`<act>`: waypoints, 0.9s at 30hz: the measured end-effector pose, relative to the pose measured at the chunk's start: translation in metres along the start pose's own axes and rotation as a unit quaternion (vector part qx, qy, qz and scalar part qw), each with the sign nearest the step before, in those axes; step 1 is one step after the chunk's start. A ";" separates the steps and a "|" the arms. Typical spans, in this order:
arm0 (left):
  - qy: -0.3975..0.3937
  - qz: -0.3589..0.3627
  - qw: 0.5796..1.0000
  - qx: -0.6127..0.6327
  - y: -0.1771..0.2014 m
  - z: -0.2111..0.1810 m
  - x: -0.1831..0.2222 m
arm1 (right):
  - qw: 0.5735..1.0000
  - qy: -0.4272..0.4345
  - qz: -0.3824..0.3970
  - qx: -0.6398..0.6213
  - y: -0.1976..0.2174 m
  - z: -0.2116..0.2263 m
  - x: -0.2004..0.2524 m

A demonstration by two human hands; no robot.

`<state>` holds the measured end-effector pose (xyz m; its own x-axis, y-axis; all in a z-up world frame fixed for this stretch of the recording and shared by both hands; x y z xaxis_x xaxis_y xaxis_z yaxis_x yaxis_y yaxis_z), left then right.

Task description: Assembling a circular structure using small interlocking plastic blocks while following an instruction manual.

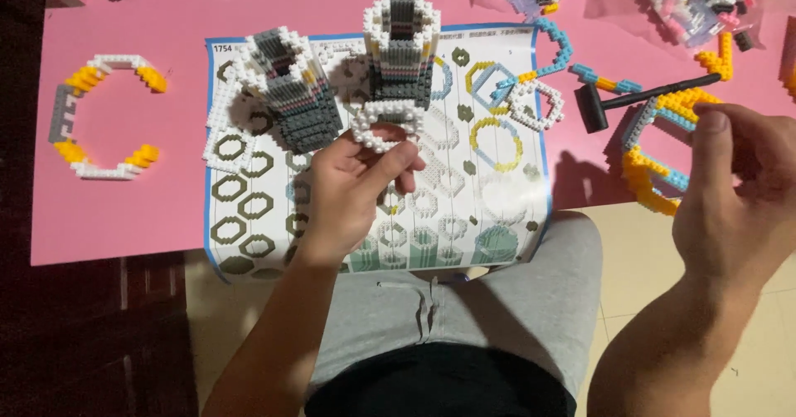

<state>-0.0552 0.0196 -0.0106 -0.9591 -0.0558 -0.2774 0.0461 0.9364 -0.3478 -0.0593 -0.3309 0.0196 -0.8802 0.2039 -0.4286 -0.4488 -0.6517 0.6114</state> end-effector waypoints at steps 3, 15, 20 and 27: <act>-0.037 -0.001 0.999 -0.002 0.003 0.008 0.001 | 0.998 -0.014 0.054 0.029 -0.002 0.007 -0.017; 0.012 -0.005 0.996 -0.093 -0.005 -0.005 0.001 | 0.942 0.239 0.045 0.232 -0.126 -0.009 -0.157; 0.026 -0.036 0.996 -0.074 -0.004 -0.002 0.002 | 0.936 0.212 0.051 0.278 -0.175 -0.039 -0.191; 0.048 -0.038 0.995 -0.081 -0.004 -0.004 0.002 | 0.956 0.153 0.084 0.238 -0.155 -0.008 -0.185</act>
<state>-0.0580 0.0176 -0.0058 -0.9806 -0.1028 -0.1671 -0.0658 0.9747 -0.2135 0.1745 -0.2729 -0.0012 -0.8924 -0.1450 -0.4274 -0.3882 -0.2365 0.8907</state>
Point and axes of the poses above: each hand's wrist, its own x-axis away from the middle knuckle, its own y-axis out of the back of the hand, z = x × y, the point moved 1 cm from there along -x, towards the middle knuckle, and after that the axes turned 11 degrees about -y, right-handed, at the moved point
